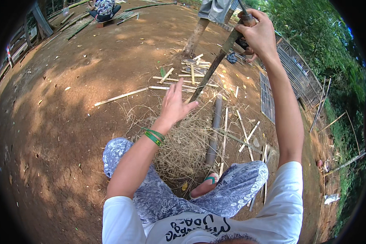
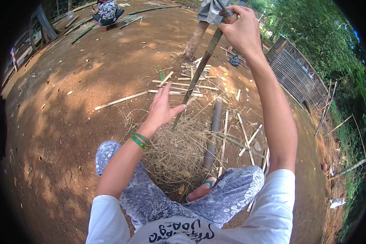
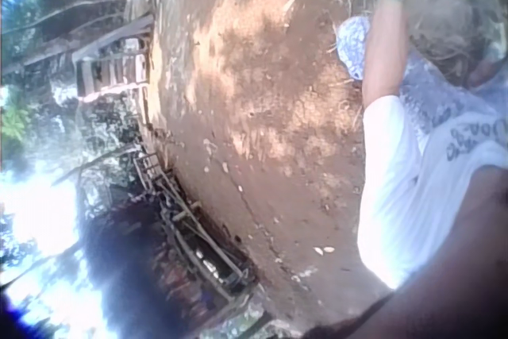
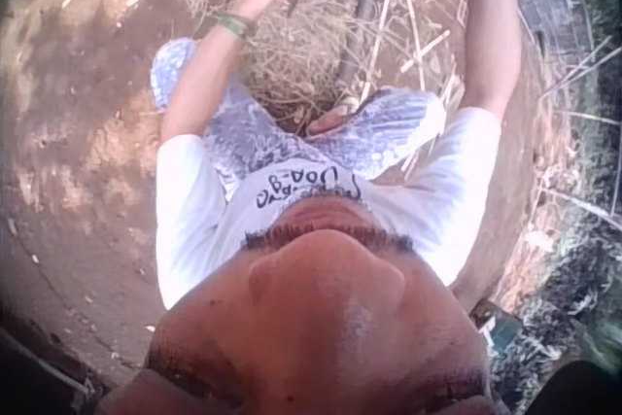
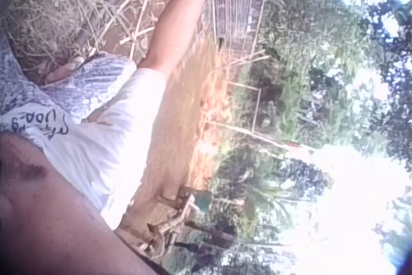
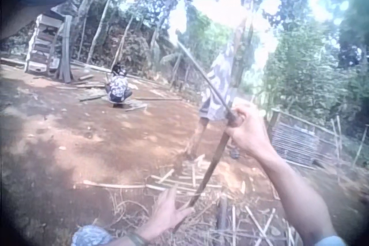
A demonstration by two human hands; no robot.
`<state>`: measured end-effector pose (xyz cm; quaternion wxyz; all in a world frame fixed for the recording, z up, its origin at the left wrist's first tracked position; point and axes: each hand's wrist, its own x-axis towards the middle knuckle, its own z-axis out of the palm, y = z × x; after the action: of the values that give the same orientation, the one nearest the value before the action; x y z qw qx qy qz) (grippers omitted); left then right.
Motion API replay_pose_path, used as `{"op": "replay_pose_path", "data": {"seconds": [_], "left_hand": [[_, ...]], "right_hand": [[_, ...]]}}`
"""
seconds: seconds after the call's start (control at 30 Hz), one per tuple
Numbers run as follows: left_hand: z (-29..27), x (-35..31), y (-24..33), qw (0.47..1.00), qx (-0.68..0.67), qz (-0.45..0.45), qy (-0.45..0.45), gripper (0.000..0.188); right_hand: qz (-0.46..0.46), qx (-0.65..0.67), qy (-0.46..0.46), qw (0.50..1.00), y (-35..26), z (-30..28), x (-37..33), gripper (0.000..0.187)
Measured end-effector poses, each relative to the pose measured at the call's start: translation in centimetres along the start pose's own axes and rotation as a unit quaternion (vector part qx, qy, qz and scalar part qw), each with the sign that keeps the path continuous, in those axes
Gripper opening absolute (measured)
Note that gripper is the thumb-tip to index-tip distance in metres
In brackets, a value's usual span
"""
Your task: The person sits on the ground and uses a machete to split long bamboo poles into thin strips. They hold the bamboo vertically and strike it with the blade to separate the material, occasionally inspecting the resulting strips.
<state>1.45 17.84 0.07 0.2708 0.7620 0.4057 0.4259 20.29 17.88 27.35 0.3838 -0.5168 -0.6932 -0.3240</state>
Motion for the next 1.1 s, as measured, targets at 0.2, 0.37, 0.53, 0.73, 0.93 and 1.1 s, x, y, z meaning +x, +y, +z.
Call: {"op": "replay_pose_path", "data": {"seconds": [0.2,0.37,0.53,0.73,0.93,1.1], "left_hand": [[0.7,-0.3,-1.5,0.997,0.037,-0.042,-0.045,0.106],[1.2,0.4,-3.0,0.995,0.043,-0.068,-0.063,0.104],[2.6,0.4,-4.1,0.991,0.045,-0.068,-0.107,0.102],[3.9,-0.3,-3.9,0.963,-0.107,-0.042,-0.243,0.073],[5.4,-1.5,-4.4,0.922,-0.200,-0.091,-0.319,0.061],[4.3,-2.6,-1.8,0.901,-0.259,-0.100,-0.333,0.041]], "right_hand": [[0.080,0.097,0.021,0.992,-0.1,-4.4,2.5,0.029],[0.116,0.182,0.038,0.976,-1.7,-7.3,2.6,0.028],[0.164,0.155,0.044,0.973,-0.2,-8.9,4.0,0.026],[0.166,0.218,0.062,0.960,2.0,-11.6,4.6,0.026],[0.198,0.215,0.084,0.952,4.4,-12.6,4.5,0.027],[0.239,0.186,0.104,0.947,6.1,-13.4,4.1,0.030]]}}
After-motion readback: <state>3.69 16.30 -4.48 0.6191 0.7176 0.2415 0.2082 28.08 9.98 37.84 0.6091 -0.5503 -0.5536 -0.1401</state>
